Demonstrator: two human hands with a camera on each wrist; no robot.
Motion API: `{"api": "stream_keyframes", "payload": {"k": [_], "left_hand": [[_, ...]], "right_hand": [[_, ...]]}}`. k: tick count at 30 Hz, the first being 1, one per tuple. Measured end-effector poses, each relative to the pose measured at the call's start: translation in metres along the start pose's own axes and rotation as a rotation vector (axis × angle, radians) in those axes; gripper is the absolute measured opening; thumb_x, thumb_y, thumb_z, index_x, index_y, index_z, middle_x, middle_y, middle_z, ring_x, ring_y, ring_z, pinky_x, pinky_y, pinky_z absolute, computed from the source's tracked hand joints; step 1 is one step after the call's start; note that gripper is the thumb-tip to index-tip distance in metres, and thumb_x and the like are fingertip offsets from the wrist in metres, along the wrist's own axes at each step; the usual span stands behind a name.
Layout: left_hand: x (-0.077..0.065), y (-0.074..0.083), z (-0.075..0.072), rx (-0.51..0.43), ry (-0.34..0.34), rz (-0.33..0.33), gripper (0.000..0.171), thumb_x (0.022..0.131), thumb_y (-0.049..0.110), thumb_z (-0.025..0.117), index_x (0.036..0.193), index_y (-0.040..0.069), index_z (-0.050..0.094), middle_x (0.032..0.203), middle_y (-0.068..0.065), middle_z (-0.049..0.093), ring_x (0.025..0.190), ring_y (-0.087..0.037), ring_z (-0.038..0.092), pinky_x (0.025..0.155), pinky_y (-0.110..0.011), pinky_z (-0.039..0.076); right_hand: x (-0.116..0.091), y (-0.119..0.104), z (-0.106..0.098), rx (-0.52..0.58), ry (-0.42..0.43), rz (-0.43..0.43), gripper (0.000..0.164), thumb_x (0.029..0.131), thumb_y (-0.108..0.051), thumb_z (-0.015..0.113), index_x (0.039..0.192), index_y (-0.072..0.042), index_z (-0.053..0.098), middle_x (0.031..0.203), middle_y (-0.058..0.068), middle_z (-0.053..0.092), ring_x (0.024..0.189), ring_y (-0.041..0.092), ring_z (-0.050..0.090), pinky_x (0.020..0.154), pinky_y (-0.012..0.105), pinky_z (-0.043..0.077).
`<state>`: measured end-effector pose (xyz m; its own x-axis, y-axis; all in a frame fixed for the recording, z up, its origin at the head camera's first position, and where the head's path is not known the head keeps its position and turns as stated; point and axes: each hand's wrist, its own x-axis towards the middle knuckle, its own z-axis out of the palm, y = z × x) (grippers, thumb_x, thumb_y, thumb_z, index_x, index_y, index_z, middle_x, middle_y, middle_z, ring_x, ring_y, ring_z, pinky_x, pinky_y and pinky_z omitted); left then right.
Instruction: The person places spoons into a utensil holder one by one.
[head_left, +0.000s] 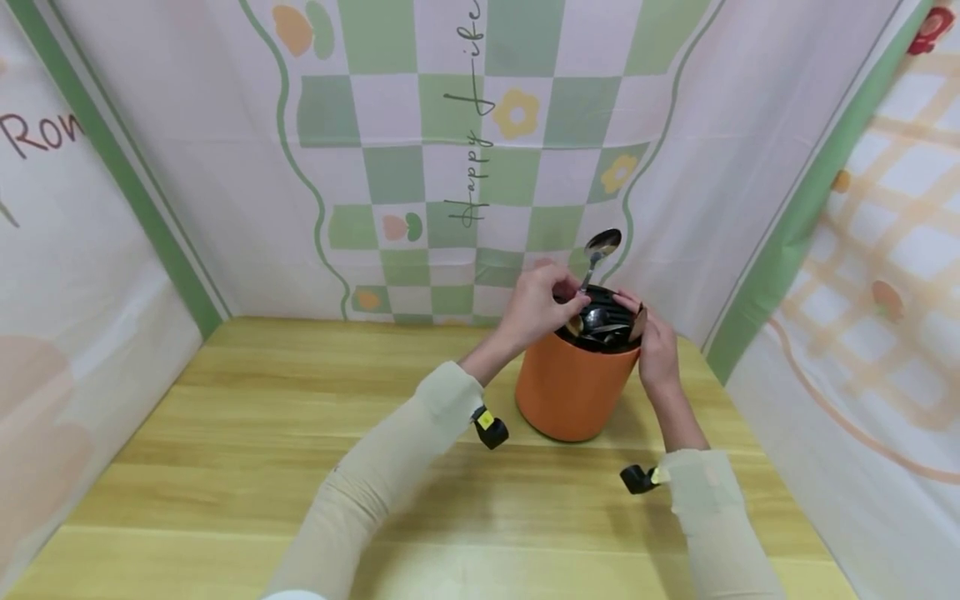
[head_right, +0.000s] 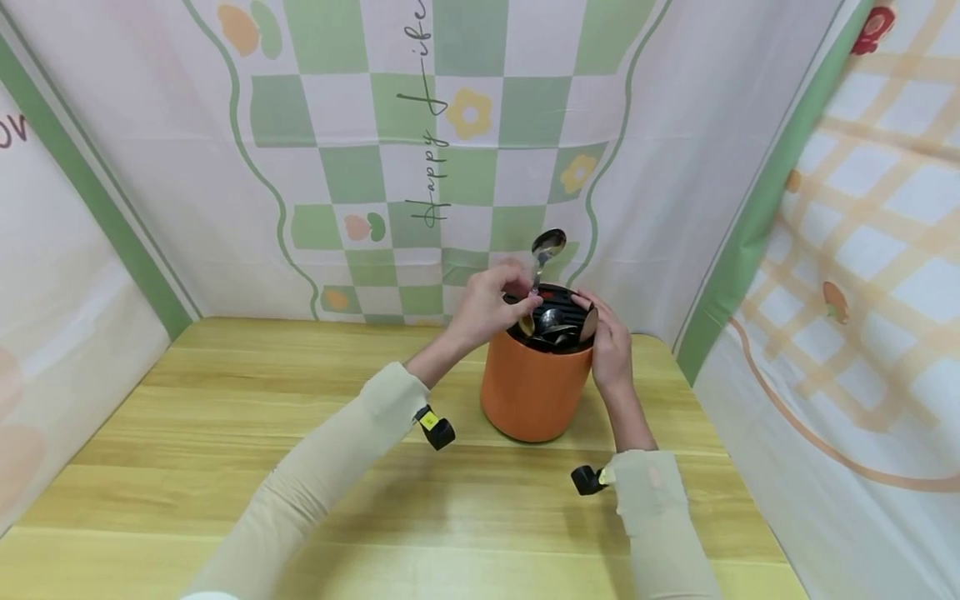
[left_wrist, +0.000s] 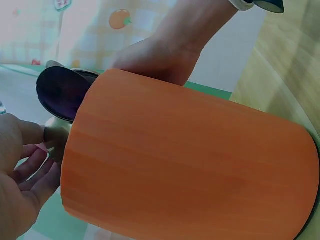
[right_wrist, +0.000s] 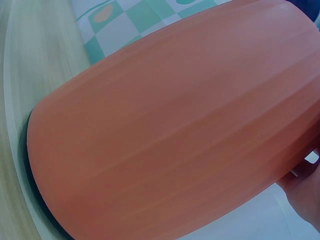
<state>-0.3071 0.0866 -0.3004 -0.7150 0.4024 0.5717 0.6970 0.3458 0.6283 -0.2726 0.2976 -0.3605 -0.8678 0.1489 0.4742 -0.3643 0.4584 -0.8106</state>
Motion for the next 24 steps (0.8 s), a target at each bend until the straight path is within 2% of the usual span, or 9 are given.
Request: {"api": "stream_keyframes", "payload": {"k": [7, 11, 14, 19, 24], "left_hand": [[-0.005, 0.001, 0.001, -0.022, 0.012, -0.013, 0.026, 0.084, 0.028, 0.081, 0.099, 0.008, 0.073, 0.093, -0.002, 0.069, 0.081, -0.008, 0.066, 0.072, -0.01, 0.051], [-0.013, -0.002, -0.006, -0.008, -0.009, 0.014, 0.039, 0.084, 0.034, 0.081, 0.109, 0.006, 0.069, 0.102, -0.004, 0.068, 0.091, -0.012, 0.065, 0.081, -0.019, 0.054], [-0.021, -0.006, -0.011, -0.039, -0.021, 0.016, 0.038, 0.091, 0.034, 0.074, 0.115, 0.006, 0.065, 0.108, -0.006, 0.066, 0.099, -0.016, 0.064, 0.085, -0.022, 0.056], [-0.037, -0.017, -0.019, -0.175, 0.002, -0.045, 0.027, 0.103, 0.028, 0.056, 0.115, 0.005, 0.062, 0.11, -0.01, 0.063, 0.102, -0.019, 0.062, 0.082, -0.021, 0.058], [-0.055, -0.028, -0.026, -0.162, 0.048, -0.083, 0.029, 0.106, 0.026, 0.048, 0.116, 0.002, 0.063, 0.112, -0.014, 0.065, 0.105, -0.024, 0.062, 0.087, -0.028, 0.058]], "right_hand": [[0.001, 0.002, -0.001, 0.02, -0.005, 0.001, 0.045, 0.11, -0.021, 0.029, 0.132, 0.002, 0.061, 0.148, 0.018, 0.051, 0.144, 0.031, 0.04, 0.123, 0.041, 0.028], [0.001, 0.002, -0.001, 0.013, -0.008, -0.005, 0.045, 0.11, -0.022, 0.029, 0.133, 0.001, 0.061, 0.148, 0.018, 0.051, 0.144, 0.031, 0.04, 0.123, 0.044, 0.027], [0.001, 0.0, -0.001, -0.002, -0.005, -0.001, 0.046, 0.11, -0.023, 0.028, 0.133, 0.0, 0.061, 0.149, 0.017, 0.051, 0.145, 0.031, 0.04, 0.123, 0.044, 0.027], [0.003, 0.001, -0.001, -0.013, -0.013, 0.028, 0.046, 0.11, -0.019, 0.026, 0.134, 0.003, 0.059, 0.15, 0.02, 0.048, 0.145, 0.032, 0.038, 0.124, 0.043, 0.026], [0.002, 0.002, 0.0, -0.024, -0.014, 0.026, 0.047, 0.11, -0.021, 0.027, 0.134, 0.002, 0.059, 0.15, 0.02, 0.048, 0.146, 0.031, 0.037, 0.124, 0.044, 0.025]]}}
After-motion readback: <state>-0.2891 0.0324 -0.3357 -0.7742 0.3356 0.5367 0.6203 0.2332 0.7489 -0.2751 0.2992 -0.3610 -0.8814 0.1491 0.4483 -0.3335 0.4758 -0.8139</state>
